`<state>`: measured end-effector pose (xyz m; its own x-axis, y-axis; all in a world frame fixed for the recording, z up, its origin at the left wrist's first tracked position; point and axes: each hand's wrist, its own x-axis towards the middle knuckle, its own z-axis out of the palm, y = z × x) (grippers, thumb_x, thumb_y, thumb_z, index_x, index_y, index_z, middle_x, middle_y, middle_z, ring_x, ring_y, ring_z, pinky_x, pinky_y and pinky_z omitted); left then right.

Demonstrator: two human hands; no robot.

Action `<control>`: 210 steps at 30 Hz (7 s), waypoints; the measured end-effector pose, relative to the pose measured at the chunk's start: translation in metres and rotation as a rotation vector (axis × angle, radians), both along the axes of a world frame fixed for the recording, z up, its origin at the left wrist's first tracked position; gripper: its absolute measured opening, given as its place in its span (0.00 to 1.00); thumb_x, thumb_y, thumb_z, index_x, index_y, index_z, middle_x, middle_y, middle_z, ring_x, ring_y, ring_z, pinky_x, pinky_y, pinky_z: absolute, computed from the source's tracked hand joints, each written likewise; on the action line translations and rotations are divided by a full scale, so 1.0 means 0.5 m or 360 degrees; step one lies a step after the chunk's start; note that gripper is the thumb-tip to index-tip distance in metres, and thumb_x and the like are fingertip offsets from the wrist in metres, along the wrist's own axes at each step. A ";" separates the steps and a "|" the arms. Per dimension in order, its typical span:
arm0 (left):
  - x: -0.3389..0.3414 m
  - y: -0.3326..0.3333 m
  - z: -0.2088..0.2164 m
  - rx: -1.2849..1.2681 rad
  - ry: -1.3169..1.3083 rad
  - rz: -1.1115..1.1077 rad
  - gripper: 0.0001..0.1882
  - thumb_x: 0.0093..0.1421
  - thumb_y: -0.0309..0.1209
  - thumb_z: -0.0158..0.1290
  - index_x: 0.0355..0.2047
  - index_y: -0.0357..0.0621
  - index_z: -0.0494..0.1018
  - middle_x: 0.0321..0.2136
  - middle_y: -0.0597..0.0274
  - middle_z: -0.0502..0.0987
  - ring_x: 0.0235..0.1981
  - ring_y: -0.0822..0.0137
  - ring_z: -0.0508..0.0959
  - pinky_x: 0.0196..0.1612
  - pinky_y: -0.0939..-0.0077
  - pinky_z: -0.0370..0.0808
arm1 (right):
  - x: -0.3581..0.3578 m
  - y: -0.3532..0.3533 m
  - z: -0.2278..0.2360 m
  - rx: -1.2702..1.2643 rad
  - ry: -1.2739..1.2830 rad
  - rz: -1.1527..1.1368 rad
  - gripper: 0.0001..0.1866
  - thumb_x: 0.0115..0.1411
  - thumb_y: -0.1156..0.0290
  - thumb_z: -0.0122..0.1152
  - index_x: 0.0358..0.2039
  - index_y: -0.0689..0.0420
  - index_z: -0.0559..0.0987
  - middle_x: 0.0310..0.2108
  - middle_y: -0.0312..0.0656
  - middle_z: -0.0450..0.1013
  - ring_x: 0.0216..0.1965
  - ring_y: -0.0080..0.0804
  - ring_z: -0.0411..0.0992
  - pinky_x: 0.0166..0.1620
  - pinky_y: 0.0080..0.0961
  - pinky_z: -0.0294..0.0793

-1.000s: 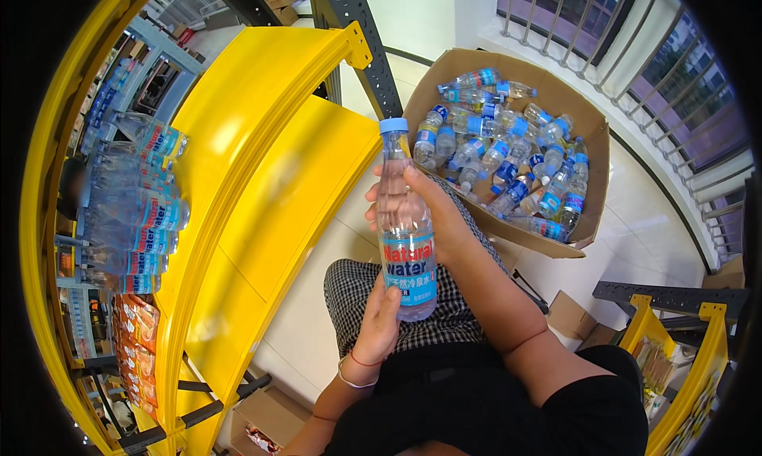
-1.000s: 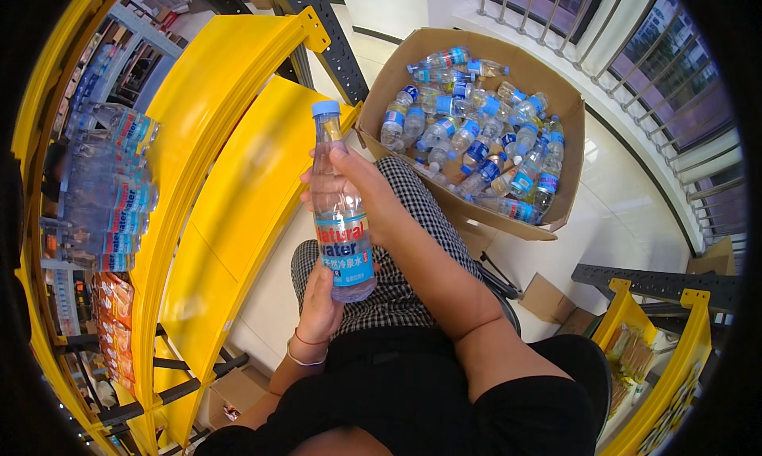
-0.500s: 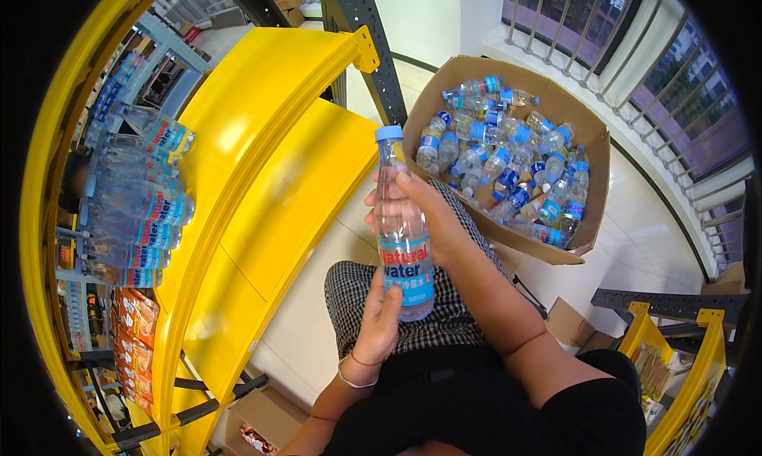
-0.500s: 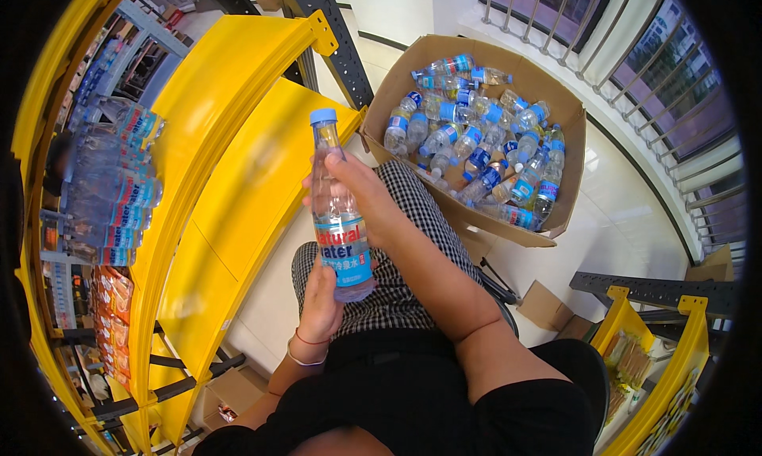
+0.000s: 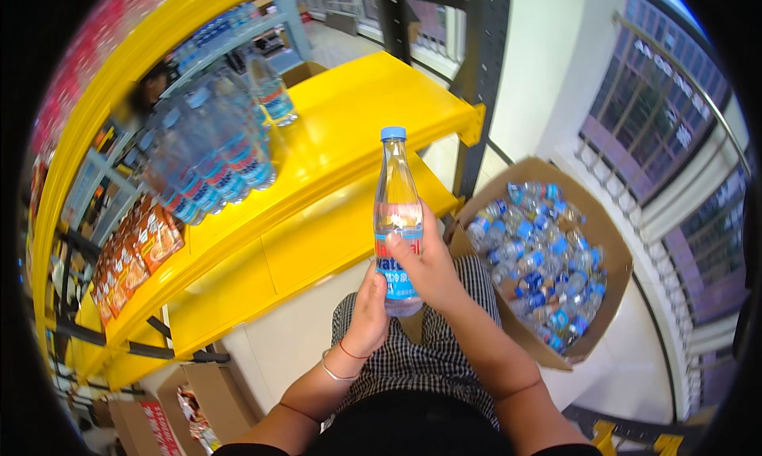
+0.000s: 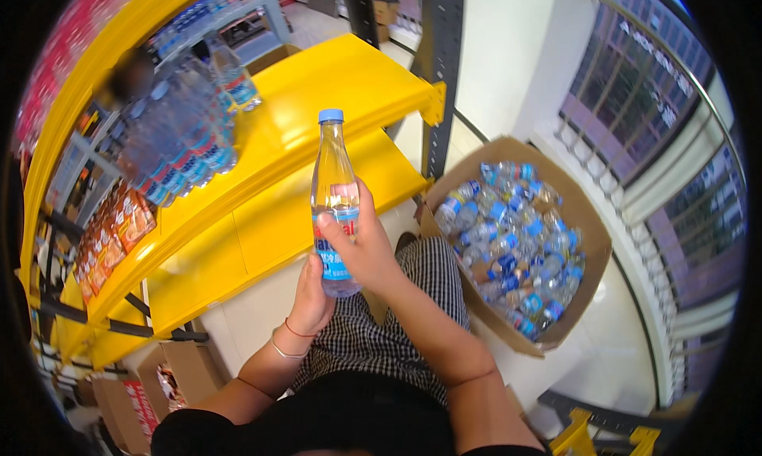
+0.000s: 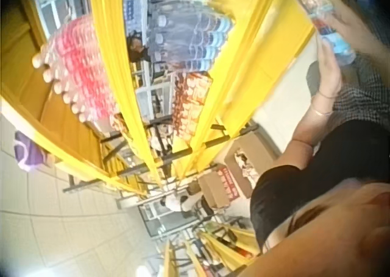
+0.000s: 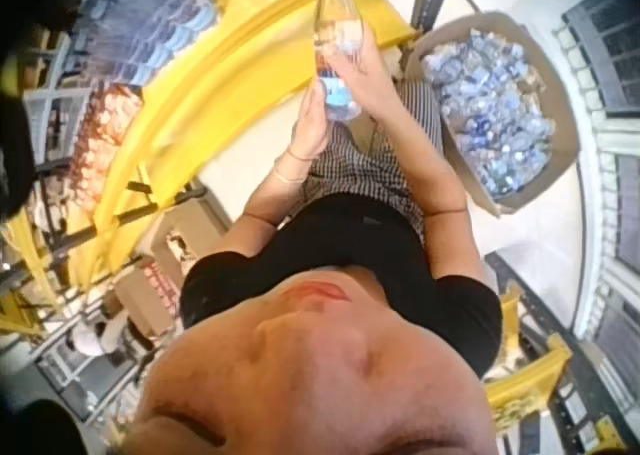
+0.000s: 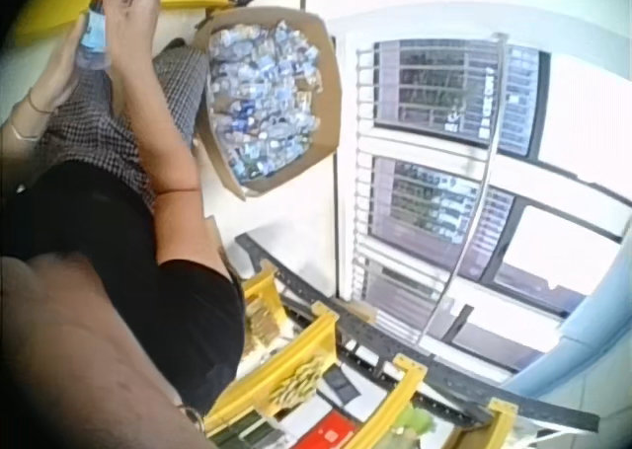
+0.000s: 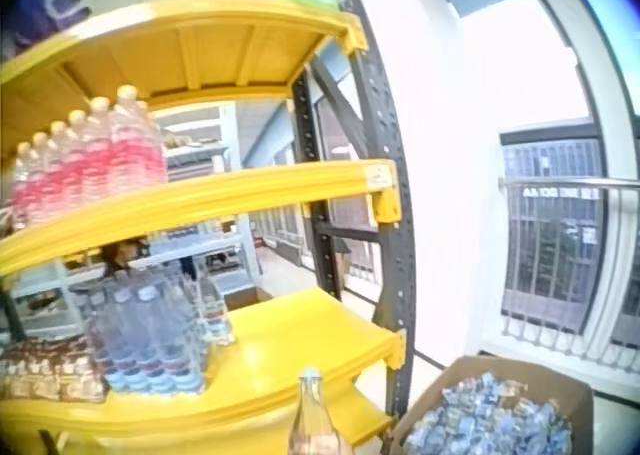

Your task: The person sits on the floor and repeatedly picks up individual water bottles from a cardboard box, briefly inspects each bottle, and places them upright on a yellow shelf. The person continues this process until the shelf is filled.

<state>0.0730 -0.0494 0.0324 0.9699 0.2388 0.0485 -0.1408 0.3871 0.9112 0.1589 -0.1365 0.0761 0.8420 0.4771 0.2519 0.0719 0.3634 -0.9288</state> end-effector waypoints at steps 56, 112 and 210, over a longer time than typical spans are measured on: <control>0.374 0.436 0.069 0.0907 0.0033 0.0947 0.37 0.64 0.32 0.46 0.66 0.38 0.39 0.63 0.55 0.51 0.63 0.65 0.52 0.63 0.76 0.49 | 0.405 0.563 -0.022 -0.0554 -0.0916 -0.0204 0.22 0.54 0.72 0.56 0.50 0.59 0.66 0.46 0.55 0.69 0.47 0.51 0.68 0.50 0.36 0.68; 0.309 -0.164 -0.284 0.1443 -0.0259 -0.0731 0.11 0.60 0.23 0.47 0.43 0.41 0.72 0.38 0.60 0.74 0.36 0.67 0.76 0.38 0.77 0.73 | 0.134 -0.444 -0.576 -0.1262 0.0215 -0.1090 0.12 0.52 0.77 0.55 0.39 0.61 0.74 0.40 0.49 0.69 0.45 0.48 0.67 0.48 0.37 0.67; -0.109 -0.175 -0.129 -0.0239 0.0464 -0.0473 0.30 0.63 0.40 0.48 0.59 0.39 0.53 0.49 0.51 0.69 0.46 0.60 0.74 0.49 0.65 0.72 | 0.038 -0.173 -0.096 -0.0142 0.0591 0.0063 0.13 0.62 0.62 0.52 0.41 0.58 0.69 0.26 0.39 0.73 0.26 0.29 0.75 0.30 0.23 0.73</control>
<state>0.0187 -0.1369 -0.0322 0.9654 -0.0688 -0.2516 0.2514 0.5030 0.8269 0.1778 -0.2231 0.0282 0.8485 0.5176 -0.1105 -0.2877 0.2759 -0.9171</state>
